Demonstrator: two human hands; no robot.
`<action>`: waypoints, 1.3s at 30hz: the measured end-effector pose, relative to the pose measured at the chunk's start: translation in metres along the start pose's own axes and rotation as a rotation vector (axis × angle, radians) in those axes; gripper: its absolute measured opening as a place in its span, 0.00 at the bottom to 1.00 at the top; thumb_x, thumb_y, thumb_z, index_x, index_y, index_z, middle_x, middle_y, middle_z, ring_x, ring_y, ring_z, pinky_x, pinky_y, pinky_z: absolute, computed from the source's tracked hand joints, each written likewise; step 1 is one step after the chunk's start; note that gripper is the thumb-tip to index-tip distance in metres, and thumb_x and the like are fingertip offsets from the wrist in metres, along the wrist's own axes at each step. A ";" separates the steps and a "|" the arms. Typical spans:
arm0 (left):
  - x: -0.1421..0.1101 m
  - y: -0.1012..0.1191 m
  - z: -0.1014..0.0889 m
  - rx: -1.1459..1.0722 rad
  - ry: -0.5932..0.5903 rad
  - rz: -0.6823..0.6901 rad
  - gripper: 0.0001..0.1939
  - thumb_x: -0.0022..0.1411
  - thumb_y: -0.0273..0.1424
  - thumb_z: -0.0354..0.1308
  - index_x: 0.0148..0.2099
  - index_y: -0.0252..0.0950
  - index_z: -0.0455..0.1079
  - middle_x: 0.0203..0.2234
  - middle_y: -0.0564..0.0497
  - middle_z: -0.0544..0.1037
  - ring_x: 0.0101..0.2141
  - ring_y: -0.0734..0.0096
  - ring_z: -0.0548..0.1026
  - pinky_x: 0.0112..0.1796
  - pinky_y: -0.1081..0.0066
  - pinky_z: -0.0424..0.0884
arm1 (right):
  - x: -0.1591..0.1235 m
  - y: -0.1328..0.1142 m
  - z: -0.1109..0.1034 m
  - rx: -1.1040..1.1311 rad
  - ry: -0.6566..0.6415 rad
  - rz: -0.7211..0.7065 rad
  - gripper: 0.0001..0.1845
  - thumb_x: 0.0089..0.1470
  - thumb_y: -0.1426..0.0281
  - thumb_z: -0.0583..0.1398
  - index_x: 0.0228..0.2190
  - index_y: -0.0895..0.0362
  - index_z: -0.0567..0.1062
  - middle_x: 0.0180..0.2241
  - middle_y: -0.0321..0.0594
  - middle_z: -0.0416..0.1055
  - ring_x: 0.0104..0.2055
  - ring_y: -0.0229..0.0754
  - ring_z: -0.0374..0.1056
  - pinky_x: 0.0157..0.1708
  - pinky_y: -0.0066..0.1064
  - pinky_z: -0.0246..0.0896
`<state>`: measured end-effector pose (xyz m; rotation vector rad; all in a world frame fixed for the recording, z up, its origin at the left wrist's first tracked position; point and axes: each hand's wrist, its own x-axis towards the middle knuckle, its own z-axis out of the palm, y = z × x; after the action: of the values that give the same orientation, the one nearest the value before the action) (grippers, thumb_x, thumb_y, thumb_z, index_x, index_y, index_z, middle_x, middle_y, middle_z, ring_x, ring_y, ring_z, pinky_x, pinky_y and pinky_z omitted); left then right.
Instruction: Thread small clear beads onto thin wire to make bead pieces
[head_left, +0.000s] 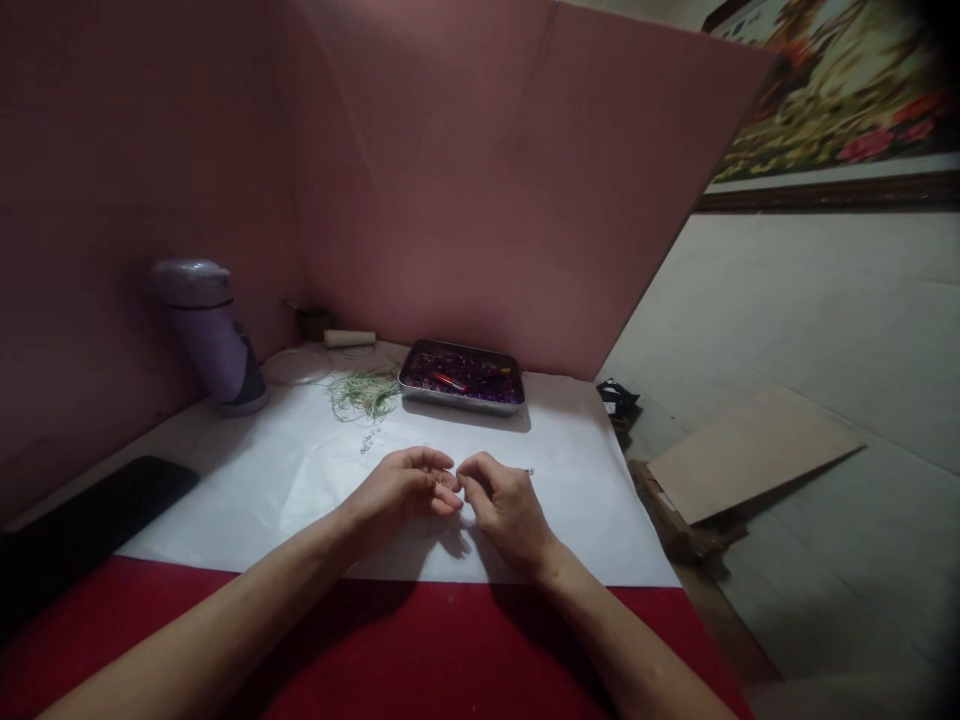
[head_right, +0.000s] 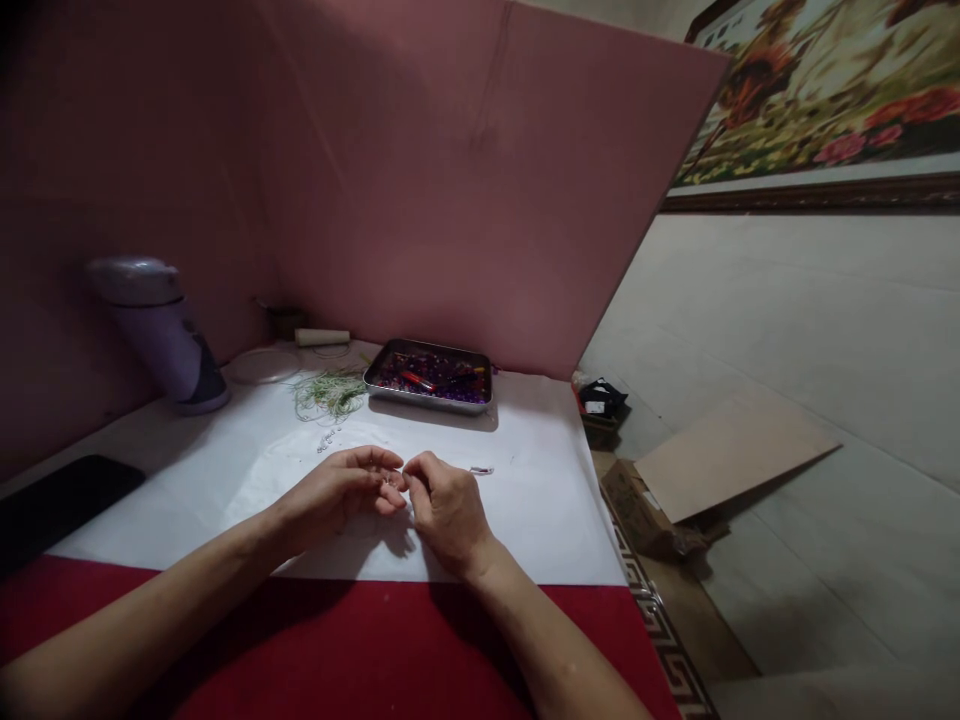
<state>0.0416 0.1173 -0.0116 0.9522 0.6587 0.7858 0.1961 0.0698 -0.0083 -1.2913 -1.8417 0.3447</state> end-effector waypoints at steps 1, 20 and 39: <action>0.000 -0.001 -0.001 0.004 -0.006 0.003 0.10 0.47 0.19 0.56 0.35 0.31 0.64 0.25 0.46 0.75 0.25 0.70 0.75 0.28 0.74 0.70 | 0.000 0.000 0.000 -0.022 -0.002 -0.008 0.08 0.54 0.75 0.51 0.28 0.56 0.69 0.26 0.36 0.70 0.26 0.37 0.65 0.28 0.26 0.55; -0.003 0.006 -0.005 0.236 -0.023 -0.105 0.09 0.52 0.33 0.59 0.31 0.31 0.67 0.17 0.51 0.74 0.11 0.83 0.64 0.13 0.81 0.51 | -0.001 0.005 0.002 -0.235 0.042 -0.115 0.08 0.53 0.75 0.52 0.29 0.58 0.71 0.24 0.36 0.72 0.24 0.35 0.66 0.26 0.24 0.54; 0.003 -0.001 -0.014 0.053 -0.024 -0.038 0.07 0.47 0.25 0.62 0.32 0.30 0.69 0.27 0.51 0.71 0.17 0.87 0.62 0.13 0.83 0.50 | -0.001 0.005 0.006 -0.067 0.075 -0.144 0.08 0.53 0.77 0.51 0.33 0.59 0.69 0.27 0.39 0.71 0.28 0.37 0.67 0.29 0.25 0.59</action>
<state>0.0325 0.1255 -0.0189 0.9930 0.6775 0.7247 0.1948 0.0722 -0.0163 -1.1919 -1.8837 0.1564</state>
